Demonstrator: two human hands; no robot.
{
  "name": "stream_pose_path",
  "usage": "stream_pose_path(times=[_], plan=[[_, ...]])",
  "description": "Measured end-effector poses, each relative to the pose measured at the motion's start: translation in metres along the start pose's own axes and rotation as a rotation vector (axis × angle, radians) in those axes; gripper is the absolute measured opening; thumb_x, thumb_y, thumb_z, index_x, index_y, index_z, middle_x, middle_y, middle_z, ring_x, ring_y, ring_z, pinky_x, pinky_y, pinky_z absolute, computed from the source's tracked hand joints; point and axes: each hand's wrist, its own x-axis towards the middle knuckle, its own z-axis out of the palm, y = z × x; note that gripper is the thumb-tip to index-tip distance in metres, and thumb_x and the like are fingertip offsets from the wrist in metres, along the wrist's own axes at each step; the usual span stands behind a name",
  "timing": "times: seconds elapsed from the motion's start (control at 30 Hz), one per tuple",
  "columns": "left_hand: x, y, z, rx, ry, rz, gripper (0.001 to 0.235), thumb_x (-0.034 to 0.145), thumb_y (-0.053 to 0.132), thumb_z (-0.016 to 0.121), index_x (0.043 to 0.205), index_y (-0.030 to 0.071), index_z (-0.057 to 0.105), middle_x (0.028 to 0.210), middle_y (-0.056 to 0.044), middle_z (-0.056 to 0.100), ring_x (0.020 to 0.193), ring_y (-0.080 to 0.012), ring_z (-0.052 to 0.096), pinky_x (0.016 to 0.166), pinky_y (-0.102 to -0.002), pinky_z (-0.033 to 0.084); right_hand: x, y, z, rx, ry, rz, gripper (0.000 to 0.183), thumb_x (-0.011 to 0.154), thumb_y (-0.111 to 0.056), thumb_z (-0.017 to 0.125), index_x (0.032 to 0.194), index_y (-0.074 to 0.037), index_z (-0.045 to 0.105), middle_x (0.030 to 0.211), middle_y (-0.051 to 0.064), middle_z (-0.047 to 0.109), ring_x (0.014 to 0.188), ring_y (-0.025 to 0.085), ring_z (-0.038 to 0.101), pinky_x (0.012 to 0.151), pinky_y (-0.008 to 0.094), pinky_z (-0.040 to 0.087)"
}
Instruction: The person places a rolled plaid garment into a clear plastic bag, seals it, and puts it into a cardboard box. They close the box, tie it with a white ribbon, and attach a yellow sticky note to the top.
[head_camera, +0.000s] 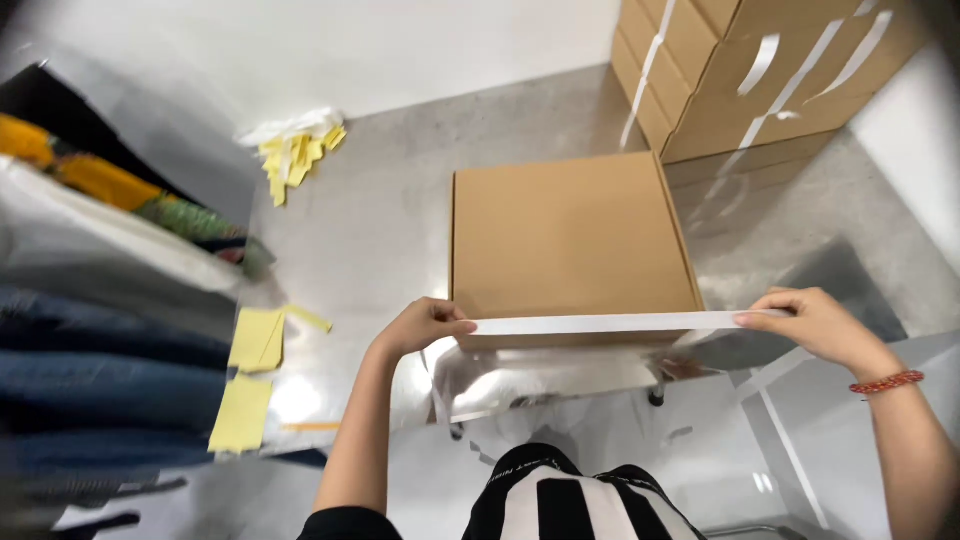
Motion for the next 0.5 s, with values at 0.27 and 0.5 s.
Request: stream_pose_path(times=[0.27, 0.5], plan=[[0.077, -0.017, -0.058, -0.099, 0.023, -0.047, 0.027, 0.097, 0.032, 0.074, 0.078, 0.013, 0.071, 0.084, 0.001, 0.074, 0.087, -0.0105, 0.064, 0.084, -0.025, 0.043, 0.074, 0.003, 0.012, 0.111, 0.034, 0.089, 0.034, 0.096, -0.036, 0.080, 0.087, -0.004, 0.087, 0.073, 0.003, 0.057, 0.063, 0.016, 0.037, 0.061, 0.031, 0.025], [0.133, -0.068, -0.056, -0.160, 0.359, -0.022, 0.021, 0.100, 0.035, 0.064, 0.087, 0.018, 0.066, 0.094, 0.008, 0.075, 0.090, -0.0081, 0.055, 0.086, -0.024, 0.040, 0.187, 0.027, 0.035, 0.185, 0.012, 0.002, 0.038, 0.100, -0.034, 0.078, 0.077, -0.004, 0.070, 0.062, 0.009, 0.062, 0.056, 0.016, 0.048, 0.057, 0.032, 0.039]])
